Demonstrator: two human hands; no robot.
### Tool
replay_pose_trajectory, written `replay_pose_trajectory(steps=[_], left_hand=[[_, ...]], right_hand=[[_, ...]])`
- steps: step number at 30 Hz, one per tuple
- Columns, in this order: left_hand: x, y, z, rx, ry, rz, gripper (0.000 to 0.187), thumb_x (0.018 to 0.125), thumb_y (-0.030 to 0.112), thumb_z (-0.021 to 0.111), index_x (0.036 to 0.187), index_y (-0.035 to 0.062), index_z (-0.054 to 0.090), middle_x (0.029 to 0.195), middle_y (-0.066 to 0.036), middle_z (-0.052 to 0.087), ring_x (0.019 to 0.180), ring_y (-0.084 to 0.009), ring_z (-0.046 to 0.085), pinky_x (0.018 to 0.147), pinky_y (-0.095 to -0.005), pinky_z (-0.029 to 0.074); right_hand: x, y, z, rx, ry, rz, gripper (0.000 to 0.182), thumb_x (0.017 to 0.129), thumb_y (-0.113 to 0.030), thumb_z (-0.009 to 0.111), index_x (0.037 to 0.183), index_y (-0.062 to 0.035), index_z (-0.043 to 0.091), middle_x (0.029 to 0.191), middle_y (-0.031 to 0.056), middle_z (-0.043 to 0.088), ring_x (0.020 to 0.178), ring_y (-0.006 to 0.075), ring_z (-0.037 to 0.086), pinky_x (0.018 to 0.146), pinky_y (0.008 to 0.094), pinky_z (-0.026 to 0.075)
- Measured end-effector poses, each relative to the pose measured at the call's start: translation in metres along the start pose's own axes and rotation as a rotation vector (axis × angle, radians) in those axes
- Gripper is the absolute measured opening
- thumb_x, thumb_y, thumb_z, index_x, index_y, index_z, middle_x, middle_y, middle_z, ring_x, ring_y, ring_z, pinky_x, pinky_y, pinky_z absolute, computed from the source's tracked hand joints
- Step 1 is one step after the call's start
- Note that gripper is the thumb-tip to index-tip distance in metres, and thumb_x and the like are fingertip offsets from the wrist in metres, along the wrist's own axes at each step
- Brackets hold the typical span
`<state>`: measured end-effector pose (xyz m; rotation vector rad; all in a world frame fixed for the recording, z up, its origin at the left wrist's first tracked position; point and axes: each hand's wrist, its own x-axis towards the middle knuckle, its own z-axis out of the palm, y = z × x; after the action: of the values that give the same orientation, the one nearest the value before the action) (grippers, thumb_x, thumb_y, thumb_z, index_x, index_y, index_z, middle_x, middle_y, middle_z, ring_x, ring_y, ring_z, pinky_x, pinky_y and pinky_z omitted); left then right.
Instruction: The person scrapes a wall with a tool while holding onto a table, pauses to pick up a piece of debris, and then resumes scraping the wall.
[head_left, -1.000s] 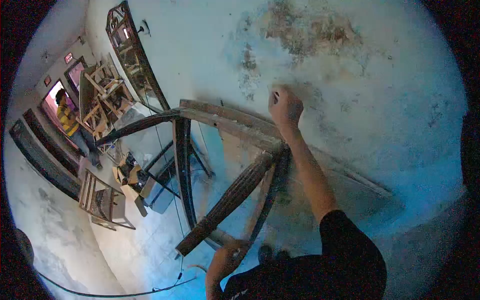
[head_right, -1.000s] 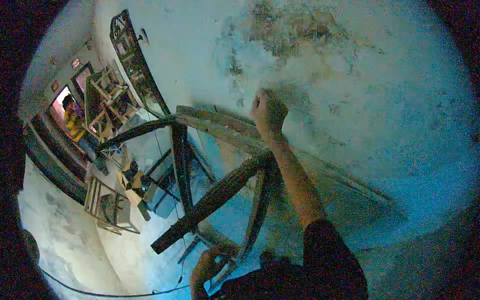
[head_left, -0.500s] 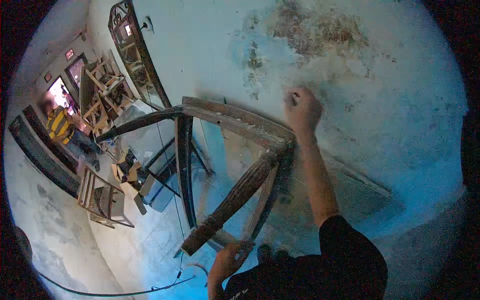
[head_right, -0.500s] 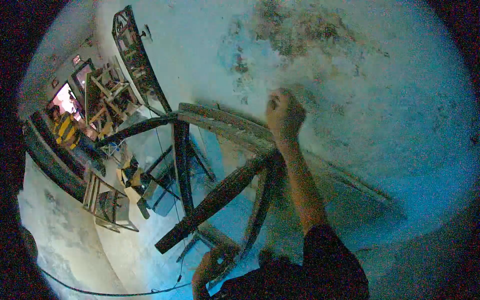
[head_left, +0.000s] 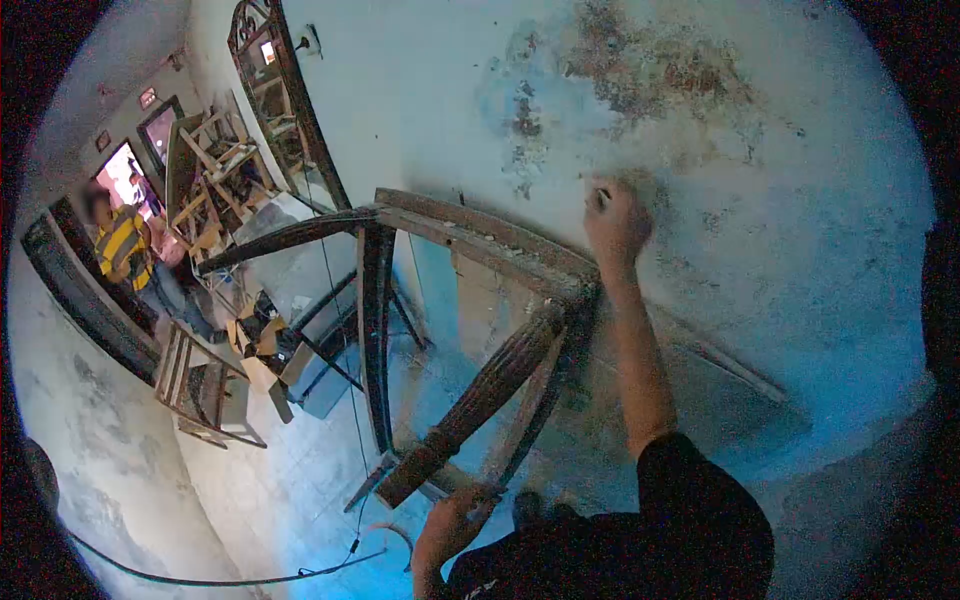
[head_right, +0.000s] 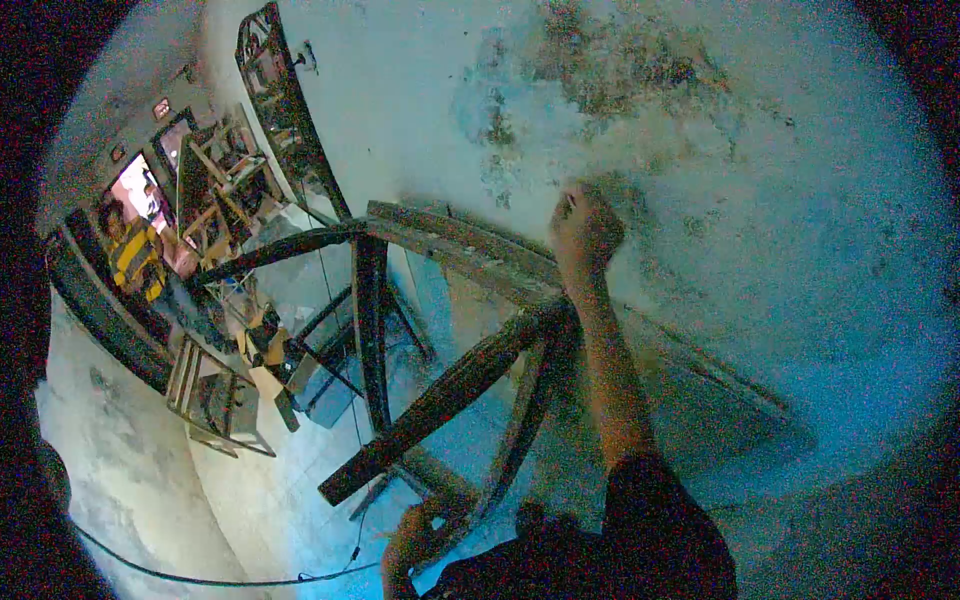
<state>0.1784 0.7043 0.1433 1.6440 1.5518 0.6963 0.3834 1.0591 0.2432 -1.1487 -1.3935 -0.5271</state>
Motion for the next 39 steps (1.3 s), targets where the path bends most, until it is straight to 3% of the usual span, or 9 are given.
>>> replay_pose_trajectory(steps=[1, 2, 5, 10, 17, 23, 27, 36, 39], left_hand=[[0.001, 0.002, 0.0, -0.007, -0.005, -0.003, 0.019, 0.078, 0.013, 0.054, 0.096, 0.009, 0.059, 0.093, -0.012, 0.06, 0.082, -0.0291, 0.058, 0.071, -0.0373, 0.046], [0.002, 0.003, 0.0, -0.033, -0.011, 0.017, 0.02, 0.078, 0.013, 0.055, 0.096, 0.0083, 0.058, 0.094, -0.012, 0.06, 0.082, -0.0292, 0.058, 0.071, -0.0375, 0.046], [0.005, 0.001, 0.002, -0.061, 0.002, 0.177, 0.021, 0.078, 0.013, 0.055, 0.097, 0.0063, 0.057, 0.096, -0.012, 0.059, 0.084, -0.0289, 0.058, 0.072, -0.037, 0.046], [0.001, 0.005, 0.003, -0.007, -0.059, -0.019, 0.02, 0.079, 0.011, 0.052, 0.098, 0.0065, 0.058, 0.099, -0.012, 0.058, 0.09, -0.0296, 0.056, 0.077, -0.0363, 0.044], [0.011, 0.027, 0.001, 0.019, -0.043, 0.18, 0.02, 0.078, 0.012, 0.053, 0.097, 0.0081, 0.058, 0.098, -0.012, 0.058, 0.089, -0.0297, 0.056, 0.077, -0.0369, 0.044], [0.01, 0.006, 0.01, -0.029, -0.07, 0.071, 0.02, 0.078, 0.012, 0.054, 0.096, 0.008, 0.058, 0.098, -0.012, 0.058, 0.09, -0.0299, 0.056, 0.075, -0.0371, 0.045], [0.012, 0.02, 0.01, 0.004, -0.084, 0.061, 0.02, 0.077, 0.012, 0.055, 0.096, 0.0076, 0.058, 0.097, -0.012, 0.058, 0.088, -0.0295, 0.057, 0.073, -0.0368, 0.046], [-0.002, -0.007, 0.007, -0.036, -0.023, 0.034, 0.025, 0.075, 0.013, 0.057, 0.1, 0.0082, 0.057, 0.098, -0.012, 0.059, 0.087, -0.0286, 0.058, 0.075, -0.0363, 0.046], [0.003, 0.019, 0.0, 0.001, -0.031, -0.007, 0.03, 0.072, 0.014, 0.06, 0.102, 0.0083, 0.057, 0.098, -0.012, 0.059, 0.088, -0.0265, 0.058, 0.078, -0.0361, 0.044]], right_hand=[[-0.003, 0.014, 0.016, -0.028, 0.114, -0.117, 0.008, 0.072, -0.017, 0.06, 0.076, -0.0104, 0.059, 0.072, 0.0061, 0.06, 0.063, 0.0235, 0.059, 0.055, 0.0323, 0.046], [0.0, -0.013, 0.003, -0.023, -0.151, 0.039, 0.012, 0.069, -0.014, 0.056, 0.08, -0.0112, 0.059, 0.082, 0.009, 0.059, 0.068, 0.0275, 0.058, 0.059, 0.0367, 0.046], [0.0, -0.022, -0.009, -0.098, -0.249, 0.032, 0.01, 0.069, -0.013, 0.056, 0.078, -0.0122, 0.06, 0.081, 0.0085, 0.06, 0.068, 0.0273, 0.058, 0.059, 0.0372, 0.046], [-0.001, -0.012, -0.076, 0.036, -0.122, 0.036, 0.007, 0.068, -0.015, 0.057, 0.075, -0.0133, 0.059, 0.072, 0.0066, 0.06, 0.064, 0.0252, 0.058, 0.056, 0.0364, 0.046], [-0.009, -0.003, -0.029, -0.258, -0.297, 0.071, 0.013, 0.07, -0.019, 0.059, 0.08, -0.0111, 0.059, 0.077, 0.0085, 0.058, 0.063, 0.0294, 0.057, 0.057, 0.0362, 0.045], [-0.006, -0.021, -0.096, 0.089, -0.114, 0.194, 0.009, 0.069, -0.014, 0.061, 0.077, -0.0091, 0.061, 0.073, 0.0098, 0.06, 0.067, 0.0265, 0.059, 0.059, 0.0336, 0.046], [-0.009, 0.018, -0.007, 0.068, -0.172, 0.052, 0.006, 0.071, -0.012, 0.06, 0.075, -0.0091, 0.061, 0.071, 0.0081, 0.06, 0.063, 0.0251, 0.058, 0.058, 0.0348, 0.046], [-0.007, -0.019, -0.07, 0.032, -0.079, 0.149, 0.006, 0.068, -0.012, 0.056, 0.074, -0.0129, 0.058, 0.07, 0.0099, 0.058, 0.06, 0.0285, 0.056, 0.054, 0.0378, 0.043], [-0.026, 0.021, 0.022, 0.121, -0.125, -0.014, 0.008, 0.069, -0.015, 0.057, 0.077, -0.0135, 0.058, 0.072, 0.0095, 0.059, 0.06, 0.027, 0.057, 0.053, 0.0373, 0.044]])
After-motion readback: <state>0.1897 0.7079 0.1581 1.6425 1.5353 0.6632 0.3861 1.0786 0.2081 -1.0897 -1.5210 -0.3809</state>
